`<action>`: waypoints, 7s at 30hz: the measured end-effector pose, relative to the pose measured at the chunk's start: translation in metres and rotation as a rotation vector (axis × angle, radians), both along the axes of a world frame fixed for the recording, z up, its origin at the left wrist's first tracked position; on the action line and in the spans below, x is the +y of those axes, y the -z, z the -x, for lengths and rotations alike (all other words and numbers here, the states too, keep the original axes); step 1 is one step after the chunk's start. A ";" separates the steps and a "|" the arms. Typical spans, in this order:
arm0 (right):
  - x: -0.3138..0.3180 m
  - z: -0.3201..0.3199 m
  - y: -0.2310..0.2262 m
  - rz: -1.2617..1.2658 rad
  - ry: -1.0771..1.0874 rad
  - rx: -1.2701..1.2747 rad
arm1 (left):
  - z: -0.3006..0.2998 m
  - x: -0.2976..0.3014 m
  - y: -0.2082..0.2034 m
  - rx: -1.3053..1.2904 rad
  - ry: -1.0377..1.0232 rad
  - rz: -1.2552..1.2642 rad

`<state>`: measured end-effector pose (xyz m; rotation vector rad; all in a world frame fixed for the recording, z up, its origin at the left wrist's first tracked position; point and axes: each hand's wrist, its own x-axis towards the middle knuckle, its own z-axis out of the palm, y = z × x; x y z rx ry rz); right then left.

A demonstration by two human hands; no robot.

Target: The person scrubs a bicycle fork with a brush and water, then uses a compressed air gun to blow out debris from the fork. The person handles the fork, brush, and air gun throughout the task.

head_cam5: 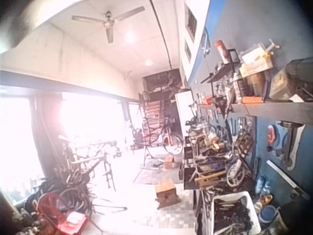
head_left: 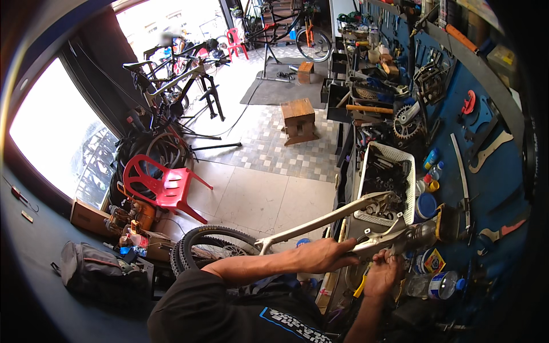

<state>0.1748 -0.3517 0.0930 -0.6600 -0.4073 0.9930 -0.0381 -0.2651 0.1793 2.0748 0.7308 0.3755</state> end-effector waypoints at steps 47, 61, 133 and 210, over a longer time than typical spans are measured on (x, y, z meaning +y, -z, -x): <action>-0.015 0.020 0.013 -0.215 0.038 0.029 | 0.009 -0.021 0.004 0.057 0.022 -0.064; -0.042 -0.072 -0.044 0.329 -0.505 -0.704 | 0.025 -0.007 -0.005 0.035 0.228 0.004; -0.016 -0.049 -0.011 0.187 -0.468 -0.761 | 0.033 0.036 -0.023 0.121 0.245 -0.071; -0.091 -0.052 0.065 0.611 -0.257 -1.757 | 0.019 -0.008 0.040 0.204 -0.160 0.113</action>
